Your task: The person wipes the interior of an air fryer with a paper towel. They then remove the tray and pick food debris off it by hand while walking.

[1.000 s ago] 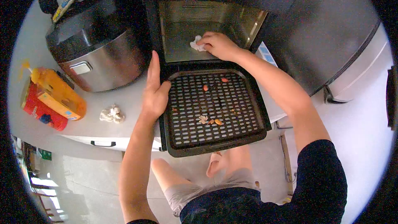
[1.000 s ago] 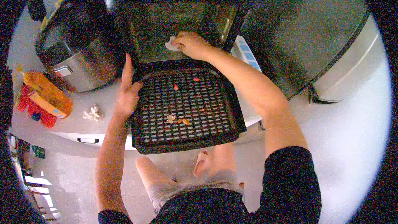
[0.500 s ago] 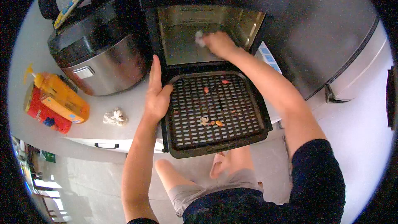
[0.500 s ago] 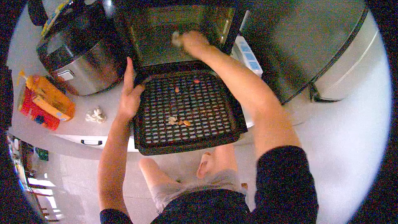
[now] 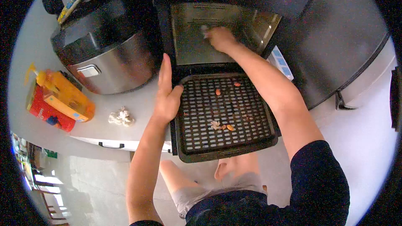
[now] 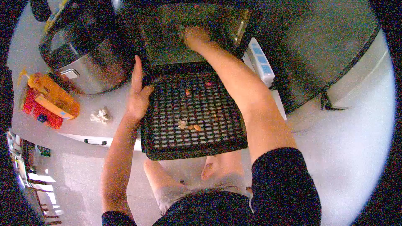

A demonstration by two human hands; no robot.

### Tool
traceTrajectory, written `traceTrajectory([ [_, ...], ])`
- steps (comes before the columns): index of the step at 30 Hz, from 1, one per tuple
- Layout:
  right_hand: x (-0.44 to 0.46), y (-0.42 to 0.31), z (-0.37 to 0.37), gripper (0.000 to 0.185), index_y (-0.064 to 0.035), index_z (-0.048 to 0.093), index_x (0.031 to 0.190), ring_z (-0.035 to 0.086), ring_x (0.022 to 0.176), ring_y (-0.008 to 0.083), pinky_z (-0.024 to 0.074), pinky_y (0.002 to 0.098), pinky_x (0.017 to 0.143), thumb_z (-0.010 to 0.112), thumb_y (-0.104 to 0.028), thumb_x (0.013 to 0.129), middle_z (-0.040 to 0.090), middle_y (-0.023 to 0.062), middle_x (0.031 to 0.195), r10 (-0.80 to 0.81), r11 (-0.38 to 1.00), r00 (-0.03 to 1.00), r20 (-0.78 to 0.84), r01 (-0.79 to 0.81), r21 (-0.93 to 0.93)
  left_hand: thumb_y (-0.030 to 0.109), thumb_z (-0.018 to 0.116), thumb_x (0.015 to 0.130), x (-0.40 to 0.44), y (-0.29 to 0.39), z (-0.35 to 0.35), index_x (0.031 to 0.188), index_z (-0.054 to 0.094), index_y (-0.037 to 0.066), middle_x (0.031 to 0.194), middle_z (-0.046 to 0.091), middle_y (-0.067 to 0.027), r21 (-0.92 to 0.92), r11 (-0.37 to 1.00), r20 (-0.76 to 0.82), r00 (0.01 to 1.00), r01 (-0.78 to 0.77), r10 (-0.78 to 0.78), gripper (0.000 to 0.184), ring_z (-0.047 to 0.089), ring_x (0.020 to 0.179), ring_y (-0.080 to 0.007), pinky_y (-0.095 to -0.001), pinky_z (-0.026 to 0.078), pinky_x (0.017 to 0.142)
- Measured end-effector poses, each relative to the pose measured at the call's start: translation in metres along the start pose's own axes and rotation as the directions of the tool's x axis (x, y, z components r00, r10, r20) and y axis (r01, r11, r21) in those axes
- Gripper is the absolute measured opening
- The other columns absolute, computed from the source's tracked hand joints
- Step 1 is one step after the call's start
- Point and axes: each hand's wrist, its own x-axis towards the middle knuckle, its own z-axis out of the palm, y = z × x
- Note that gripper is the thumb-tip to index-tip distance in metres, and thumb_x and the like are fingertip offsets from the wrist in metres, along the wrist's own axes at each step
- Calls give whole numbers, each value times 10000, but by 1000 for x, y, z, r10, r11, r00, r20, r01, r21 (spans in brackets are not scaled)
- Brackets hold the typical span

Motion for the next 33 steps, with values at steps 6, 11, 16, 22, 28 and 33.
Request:
traceTrajectory([
  [6, -40, -12, -15, 254, -77, 589, 1035, 557, 958, 321, 436, 408, 849, 408, -148, 872, 585, 131, 1057, -417, 843, 895, -161, 447, 299, -71, 398, 665, 1, 0, -2, 1397, 72, 96, 1439, 114, -130, -12, 1000, 8, 1000, 18, -18, 819, 114, 1321, -237, -318, 97, 1065],
  [11, 16, -37, -2, 306, -58, 550, 1093, 548, 978, 342, 430, 422, 860, 407, -59, 823, 554, 151, 1114, 9, 1000, 999, 39, -10, 20, -8, 405, 697, 0, 2, -1, 1389, 69, 64, 1422, 113, -204, 2, 1000, 19, 1000, 16, -16, 773, 86, 1326, -303, -346, 88, 1066],
  [16, 79, -6, 44, 400, -72, 492, 1172, 455, 1106, 341, 373, 411, 939, 405, -37, 782, 451, 174, 1241, -220, 968, 943, -248, 242, 62, -8, 393, 696, 1, 16, -6, 1382, 73, 33, 1419, 122, -204, -11, 999, 25, 999, 41, -41, 757, 93, 1324, -302, -345, 88, 1066],
  [22, 64, 5, 13, 409, -73, 480, 1191, 403, 1159, 340, 350, 420, 963, 390, -58, 792, 435, 190, 1245, -46, 993, 981, -190, 66, 99, -17, 388, 699, 1, 2, -3, 1382, 79, 34, 1420, 121, -202, -8, 1000, 30, 999, 18, -18, 752, 97, 1324, -302, -342, 88, 1066],
  [28, 37, 18, -20, 412, -73, 427, 1236, 436, 1130, 345, 377, 436, 934, 368, -119, 831, 441, 203, 1235, 217, 974, 973, 85, -210, -85, -20, 384, 710, 0, 20, -6, 1384, 79, 45, 1427, 106, -195, 20, 997, 38, 997, 71, -72, 743, 104, 1325, -294, -335, 95, 1065],
  [33, 29, 59, -4, 390, -53, 470, 1202, 439, 1136, 339, 376, 436, 933, 348, -109, 836, 412, 192, 1269, 302, 933, 951, -64, -309, -185, -62, 388, 688, -1, 9, -4, 1388, 67, 46, 1437, 100, -155, -10, 999, 25, 999, 43, -42, 778, 88, 1325, -225, -311, 74, 1063],
])
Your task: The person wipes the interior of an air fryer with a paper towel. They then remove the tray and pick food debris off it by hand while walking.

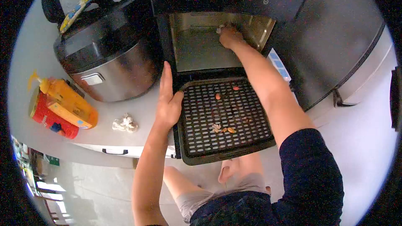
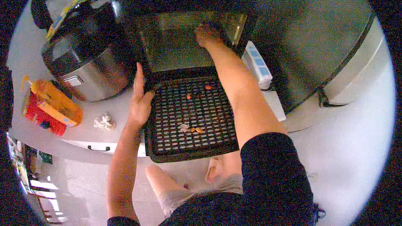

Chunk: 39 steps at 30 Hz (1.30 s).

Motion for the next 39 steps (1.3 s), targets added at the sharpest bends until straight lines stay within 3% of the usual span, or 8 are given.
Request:
traceTrajectory([
  [1, -11, -5, -12, 389, -50, 474, 1200, 431, 1147, 334, 371, 436, 937, 341, -108, 839, 395, 185, 1288, 108, 992, 994, -4, -108, 69, -62, 388, 688, 1, -1, 1, 1388, 67, 46, 1437, 100, -155, -5, 1000, -7, 1000, -7, 7, 778, 88, 1325, -225, -311, 74, 1063],
  [2, -36, -21, -48, 388, -48, 460, 1212, 421, 1161, 323, 365, 432, 945, 344, -120, 849, 397, 175, 1291, -17, 978, 977, 212, 60, -199, -33, 386, 709, 1, -5, 3, 1390, 68, 65, 1429, 116, -174, -15, 1000, -6, 1000, -20, 20, 758, 101, 1324, -260, -319, 95, 1063],
  [5, -29, -23, -36, 362, -39, 501, 1172, 471, 1115, 318, 402, 419, 906, 367, -151, 855, 453, 170, 1245, 101, 994, 992, 71, -98, -51, -3, 385, 730, 0, -3, -2, 1392, 65, 87, 1421, 130, -195, 29, 999, -8, 1000, -22, 22, 742, 118, 1323, -296, -326, 118, 1064],
  [9, -25, -22, -33, 315, -35, 564, 1095, 535, 1032, 319, 449, 403, 840, 434, -166, 840, 533, 170, 1148, 92, 985, 994, 57, -83, -153, -5, 386, 726, 0, -3, 0, 1393, 58, 90, 1420, 131, -195, 37, 999, -8, 1000, 3, -3, 749, 119, 1322, -296, -323, 116, 1066],
  [21, -122, -15, -56, 247, -30, 653, 910, 597, 920, 302, 496, 392, 744, 491, -163, 779, 625, 161, 961, -182, 899, 959, 217, 252, -359, -9, 397, 720, -1, -5, 0, 1390, 51, 78, 1419, 122, -205, 71, 997, -3, 1000, -17, 17, 759, 123, 1318, -315, -333, 119, 1066],
  [26, -87, -24, -66, 317, 46, 568, 1029, 562, 944, 340, 481, 413, 751, 449, -127, 792, 578, 198, 1025, -30, 995, 970, 243, 53, -88, -10, 414, 721, 1, -2, 0, 1388, 44, 72, 1417, 122, -211, 84, 996, -2, 1000, -31, 31, 767, 125, 1317, -318, -335, 126, 1065],
  [35, -16, -71, -12, 474, -28, 363, 1283, 284, 1252, 335, 258, 417, 1026, 356, -206, 844, 288, 176, 1365, -115, 969, 993, -32, 119, 219, -29, 418, 708, 1, -4, 0, 1390, 43, 73, 1426, 95, -191, 87, 996, 6, 1000, 0, 0, 784, 90, 1325, -290, -332, 92, 1068],
  [39, 6, -99, 9, 465, -54, 371, 1283, 339, 1225, 320, 287, 398, 1009, 349, -219, 849, 336, 178, 1338, -264, 881, 958, -109, 286, 377, -15, 412, 718, 1, -3, 1, 1387, 51, 68, 1408, 126, -233, 96, 994, -12, 999, -50, 51, 765, 124, 1315, -329, -341, 126, 1065],
])
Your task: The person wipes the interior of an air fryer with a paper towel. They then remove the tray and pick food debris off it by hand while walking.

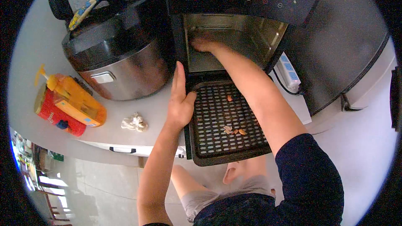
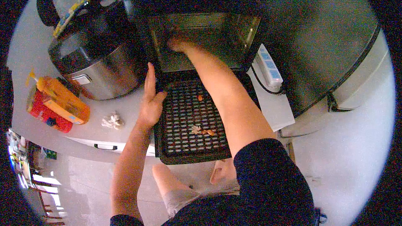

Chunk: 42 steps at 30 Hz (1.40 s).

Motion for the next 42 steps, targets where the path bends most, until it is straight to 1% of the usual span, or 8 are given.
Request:
traceTrajectory([
  [12, -77, -32, -37, 374, -36, 486, 1162, 485, 1050, 363, 377, 418, 903, 373, -216, 854, 503, 207, 1161, -284, 957, 880, 381, 287, 49, -70, 391, 648, 1, -6, 4, 1392, 78, 73, 1441, 99, -139, -72, 997, -10, 1000, -22, 21, 820, 97, 1326, -259, -330, 66, 1072],
  [20, -129, -46, -63, 438, 55, 400, 1211, 267, 1246, 370, 190, 408, 1060, 339, -208, 866, 306, 249, 1322, -542, 840, 777, 319, 515, 173, -10, 412, 682, 1, -7, 3, 1386, 85, 55, 1416, 113, -218, -73, 997, -17, 1000, -18, 16, 779, 111, 1318, -317, -346, 101, 1067],
  [21, -128, -42, -60, 466, -12, 327, 1298, 200, 1295, 307, 172, 358, 1071, 303, -270, 911, 254, 154, 1386, -501, 842, 780, 376, 539, 4, -7, 413, 680, 1, -6, 4, 1386, 85, 55, 1417, 113, -216, -89, 996, -9, 1000, 19, -20, 781, 110, 1319, -314, -345, 101, 1066],
  [29, -82, -9, -85, 546, -60, 173, 1367, 126, 1316, 309, 141, 389, 1071, 175, -390, 932, 99, 164, 1428, -94, 993, 828, 553, 39, 111, -2, 405, 708, 0, -8, 1, 1391, 76, 86, 1414, 129, -211, -56, 998, -11, 1000, -5, 5, 764, 132, 1314, -319, -338, 119, 1063],
  [31, -68, 22, -58, 525, -97, 202, 1366, 161, 1307, 315, 174, 383, 1063, 196, -391, 931, 151, 129, 1426, 56, 971, 928, 369, 35, -236, -1, 404, 713, 1, -6, 0, 1392, 75, 92, 1413, 131, -212, -25, 1000, -9, 1000, -13, 13, 761, 136, 1313, -322, -337, 126, 1062],
  [35, -58, 34, -44, 491, -143, 262, 1352, 210, 1291, 309, 201, 384, 1054, 203, -387, 929, 217, 70, 1416, 105, 987, 933, 344, -54, -154, -8, 408, 717, 0, -7, 3, 1394, 81, 105, 1410, 136, -215, -32, 999, -13, 1000, 9, -9, 761, 132, 1312, -327, -349, 137, 1060],
  [37, -68, 32, -36, 358, -76, 512, 1124, 484, 1062, 378, 364, 432, 936, 313, -284, 912, 517, 176, 1156, -60, 970, 982, 180, 100, -220, -14, 408, 718, 2, -10, 3, 1395, 83, 111, 1409, 137, -216, -42, 999, -13, 1000, -16, 15, 762, 132, 1311, -328, -353, 139, 1060],
  [42, -126, 13, -72, 314, -235, 497, 1199, 551, 962, 323, 413, 398, 864, 377, -259, 910, 559, 124, 1104, -179, 981, 951, 252, 191, -23, -20, 402, 661, 2, -16, 6, 1394, 100, 90, 1427, 150, -161, -56, 997, -48, 997, -58, 56, 800, 160, 1307, -281, -333, 114, 1063],
])
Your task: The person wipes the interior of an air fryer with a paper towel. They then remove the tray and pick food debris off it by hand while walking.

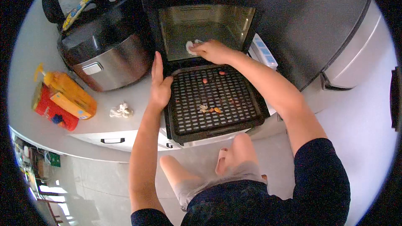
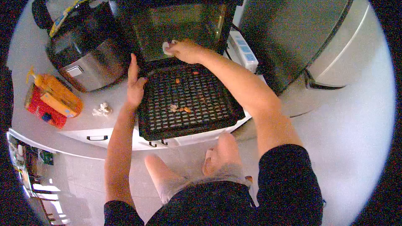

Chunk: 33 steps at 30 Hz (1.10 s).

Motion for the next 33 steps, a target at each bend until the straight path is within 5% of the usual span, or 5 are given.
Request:
traceTrajectory([
  [15, -50, 16, -5, 173, -122, 637, 859, 608, 729, 352, 485, 453, 667, 504, -146, 751, 620, 165, 769, -72, 979, 975, -209, 30, -200, 3, 416, 749, -3, 8, -3, 1390, 168, 174, 1394, 191, -213, -22, 996, -33, 996, 87, -88, 708, 184, 1297, -316, -338, 159, 1050],
  [20, -98, -3, -39, 203, -88, 627, 845, 610, 726, 321, 478, 411, 656, 545, -261, 777, 624, 153, 767, 87, 994, 952, -295, -63, 89, -54, 387, 777, 1, -3, -2, 1392, 106, 98, 1442, 129, -107, -30, 998, 13, 998, 62, -62, 694, 196, 1302, -215, -326, 195, 1042],
  [23, -131, 4, -49, 242, -71, 622, 822, 607, 630, 248, 463, 354, 583, 552, -301, 788, 623, 120, 697, 275, 956, 867, -416, -200, 215, 86, 489, 826, -1, 9, -3, 1376, 214, 144, 1225, 447, -195, -139, 984, -42, 992, 109, -116, 617, 455, 1087, -255, -309, 314, 956],
  [25, -158, 21, -48, 289, -46, 614, 776, 557, 555, 165, 429, 284, 527, 555, -328, 794, 604, 70, 646, 443, 678, 849, -288, -107, 727, 163, 535, 832, -4, 6, -8, 1307, 365, 95, 1117, 526, -168, -54, 967, -107, 961, 251, -255, 509, 518, 961, -217, -288, 381, 873],
  [33, -220, 3, -34, 266, 11, 597, 881, 552, 637, 110, 427, 226, 577, 556, -243, 812, 609, 66, 737, 530, 446, 845, 69, -347, 825, 274, 549, 822, -55, 91, -57, 997, 605, 2, 741, 615, -92, 255, 833, 155, 830, 491, -536, 328, 575, 651, -158, -280, 461, 635],
])
